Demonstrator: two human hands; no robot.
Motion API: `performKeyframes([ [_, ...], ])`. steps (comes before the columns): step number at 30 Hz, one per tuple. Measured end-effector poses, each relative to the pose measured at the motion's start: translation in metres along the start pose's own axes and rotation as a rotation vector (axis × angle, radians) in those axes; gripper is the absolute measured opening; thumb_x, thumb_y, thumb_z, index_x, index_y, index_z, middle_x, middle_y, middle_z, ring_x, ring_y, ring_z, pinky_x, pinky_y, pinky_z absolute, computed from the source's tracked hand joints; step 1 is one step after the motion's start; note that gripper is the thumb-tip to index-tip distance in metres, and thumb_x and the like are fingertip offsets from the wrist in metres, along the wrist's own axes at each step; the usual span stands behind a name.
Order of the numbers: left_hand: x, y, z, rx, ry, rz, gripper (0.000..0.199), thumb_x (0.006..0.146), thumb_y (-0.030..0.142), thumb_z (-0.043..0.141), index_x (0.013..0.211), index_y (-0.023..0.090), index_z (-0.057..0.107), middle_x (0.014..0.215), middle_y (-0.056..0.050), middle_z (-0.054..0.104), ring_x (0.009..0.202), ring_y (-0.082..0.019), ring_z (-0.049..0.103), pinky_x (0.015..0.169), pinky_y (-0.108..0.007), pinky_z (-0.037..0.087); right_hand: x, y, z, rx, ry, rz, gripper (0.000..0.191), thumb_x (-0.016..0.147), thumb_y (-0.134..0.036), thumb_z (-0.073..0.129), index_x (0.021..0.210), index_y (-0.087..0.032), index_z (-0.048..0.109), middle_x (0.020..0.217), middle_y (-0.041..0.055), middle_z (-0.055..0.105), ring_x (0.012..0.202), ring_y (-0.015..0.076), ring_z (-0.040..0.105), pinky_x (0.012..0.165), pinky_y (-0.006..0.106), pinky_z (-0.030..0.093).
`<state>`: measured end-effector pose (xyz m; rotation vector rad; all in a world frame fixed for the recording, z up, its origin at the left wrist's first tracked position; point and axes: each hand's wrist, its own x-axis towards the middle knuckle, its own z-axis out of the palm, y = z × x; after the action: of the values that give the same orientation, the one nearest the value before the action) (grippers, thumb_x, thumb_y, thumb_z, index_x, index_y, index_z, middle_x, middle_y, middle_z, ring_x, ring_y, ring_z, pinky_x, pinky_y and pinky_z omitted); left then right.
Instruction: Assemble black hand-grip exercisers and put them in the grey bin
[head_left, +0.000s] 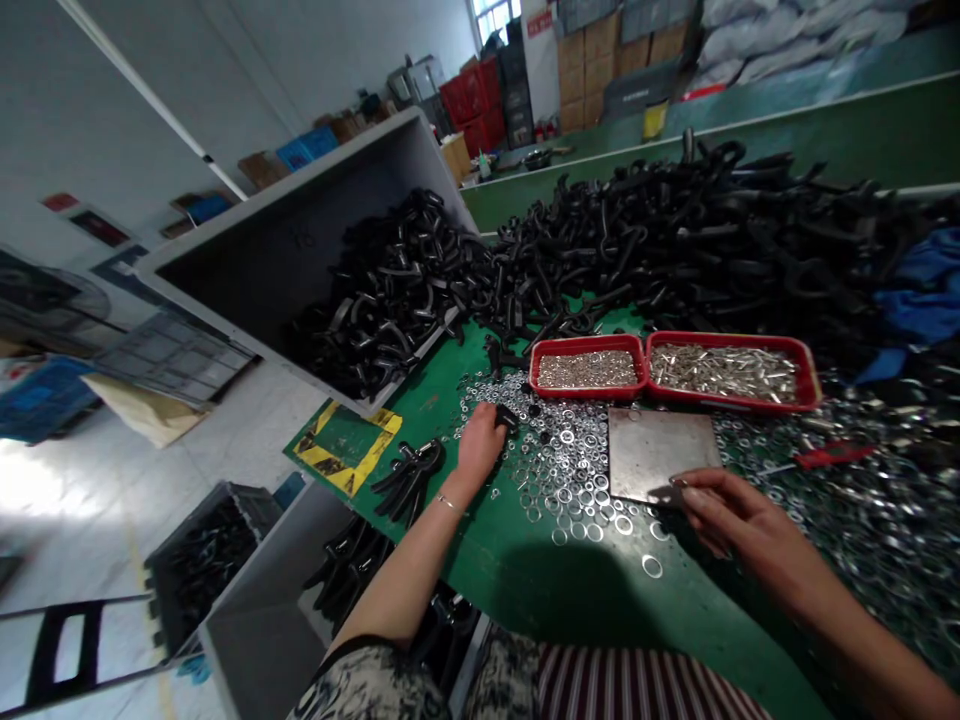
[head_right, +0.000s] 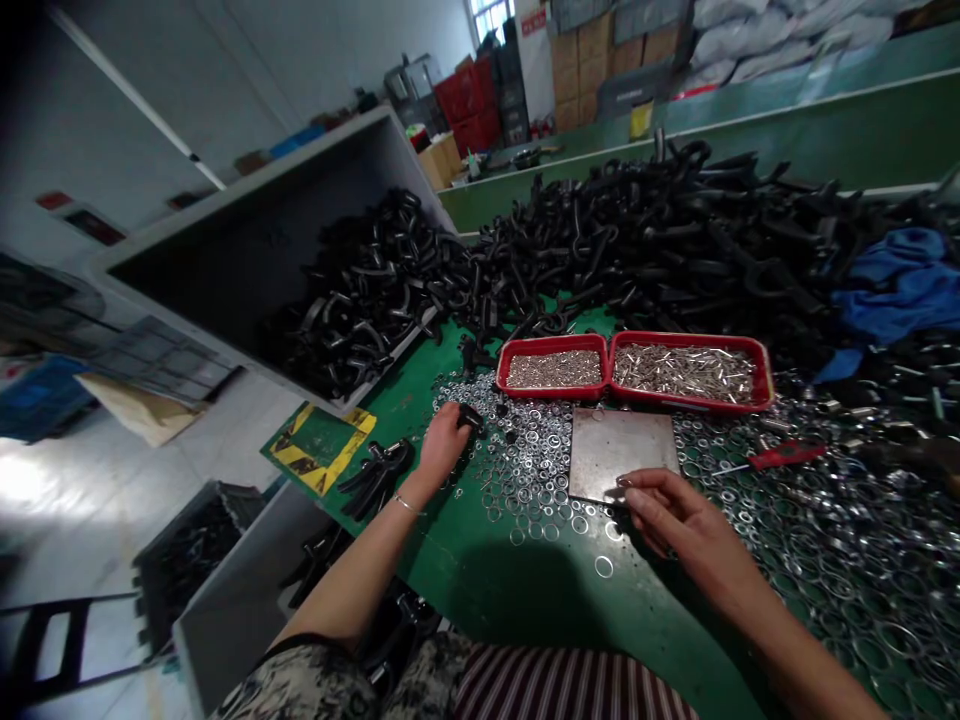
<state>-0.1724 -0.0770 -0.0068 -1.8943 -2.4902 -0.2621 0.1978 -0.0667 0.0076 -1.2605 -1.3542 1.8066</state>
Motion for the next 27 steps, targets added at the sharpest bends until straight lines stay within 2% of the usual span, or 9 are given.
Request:
performKeyframes([
  [5,0.027,-0.034,-0.011,0.134,-0.077,-0.081,0.023,0.088,0.006,0.045,0.1,0.014,0.063,0.111,-0.015,0.063,0.098,-0.023,0.066,0.086,-0.032,0.052,0.005,0.004,0.003,0.008,0.011,0.01,0.042,0.083,-0.056,0.073,0.107,-0.023,0.064,0.073,0.0006,0.06,0.058,0.0134,0.05,0.051,0.026,0.038],
  [11,0.027,-0.017,-0.006,0.242,-0.188,-0.001,0.032,0.093,0.006,0.033,0.109,0.008,0.061,0.112,-0.021,0.063,0.096,-0.028,0.068,0.083,-0.038,0.054,0.018,0.009,0.01,0.347,0.054,-0.079,0.033,0.09,-0.05,0.068,0.105,-0.022,0.068,0.066,-0.0031,0.049,0.06,0.0117,0.046,0.056,0.025,0.04],
  [14,0.027,-0.016,-0.007,0.271,-0.207,0.028,0.036,0.093,0.006,0.028,0.106,0.004,0.061,0.107,-0.024,0.063,0.09,-0.032,0.07,0.077,-0.043,0.055,0.021,0.007,0.0,0.427,0.081,-0.086,0.029,0.084,-0.045,0.076,0.096,-0.021,0.067,0.072,-0.002,0.056,0.065,0.0119,0.052,0.065,0.027,0.046],
  [16,0.032,-0.019,-0.01,0.278,-0.189,0.016,0.032,0.093,0.011,0.033,0.106,0.004,0.061,0.105,-0.024,0.065,0.089,-0.033,0.07,0.075,-0.042,0.055,0.019,0.006,-0.008,0.43,0.089,-0.09,0.028,0.083,-0.044,0.077,0.089,-0.02,0.064,0.076,-0.0005,0.061,0.064,0.0116,0.054,0.066,0.028,0.047],
  [18,0.033,-0.015,-0.017,0.194,-0.089,-0.018,0.028,0.093,0.019,0.043,0.109,0.006,0.061,0.105,-0.021,0.067,0.092,-0.033,0.07,0.078,-0.041,0.055,0.017,0.008,-0.015,0.423,0.084,-0.112,0.027,0.085,-0.044,0.075,0.089,-0.021,0.062,0.076,-0.0007,0.061,0.061,0.0112,0.052,0.062,0.028,0.047],
  [20,0.025,0.005,-0.024,-0.074,0.052,-0.026,0.028,0.09,0.025,0.052,0.111,0.01,0.062,0.106,-0.017,0.069,0.096,-0.031,0.069,0.084,-0.04,0.054,0.015,0.01,-0.018,0.422,0.076,-0.133,0.026,0.086,-0.043,0.074,0.094,-0.022,0.061,0.074,-0.0018,0.06,0.06,0.011,0.051,0.059,0.027,0.047],
  [22,0.008,0.044,-0.027,-0.502,0.095,0.011,0.028,0.089,0.028,0.055,0.111,0.015,0.065,0.104,-0.011,0.072,0.093,-0.025,0.07,0.086,-0.036,0.054,0.015,0.012,-0.018,0.433,0.082,-0.131,0.026,0.086,-0.041,0.074,0.097,-0.022,0.061,0.076,-0.0021,0.061,0.061,0.011,0.052,0.06,0.027,0.048],
  [25,-0.016,0.121,-0.011,-1.133,-0.235,0.042,0.031,0.085,0.036,0.064,0.107,0.015,0.068,0.094,-0.009,0.075,0.081,-0.021,0.072,0.076,-0.032,0.056,0.02,0.011,-0.016,0.439,0.094,-0.122,0.023,0.087,-0.039,0.074,0.095,-0.023,0.059,0.076,-0.0028,0.062,0.063,0.011,0.056,0.062,0.026,0.049],
  [27,-0.025,0.164,0.004,-1.337,-0.385,0.007,0.036,0.083,0.039,0.07,0.108,0.014,0.067,0.083,-0.008,0.075,0.073,-0.021,0.072,0.072,-0.031,0.056,0.023,0.007,-0.016,0.399,0.069,-0.132,0.024,0.087,-0.039,0.074,0.095,-0.023,0.059,0.075,-0.003,0.063,0.062,0.0115,0.059,0.062,0.027,0.049],
])
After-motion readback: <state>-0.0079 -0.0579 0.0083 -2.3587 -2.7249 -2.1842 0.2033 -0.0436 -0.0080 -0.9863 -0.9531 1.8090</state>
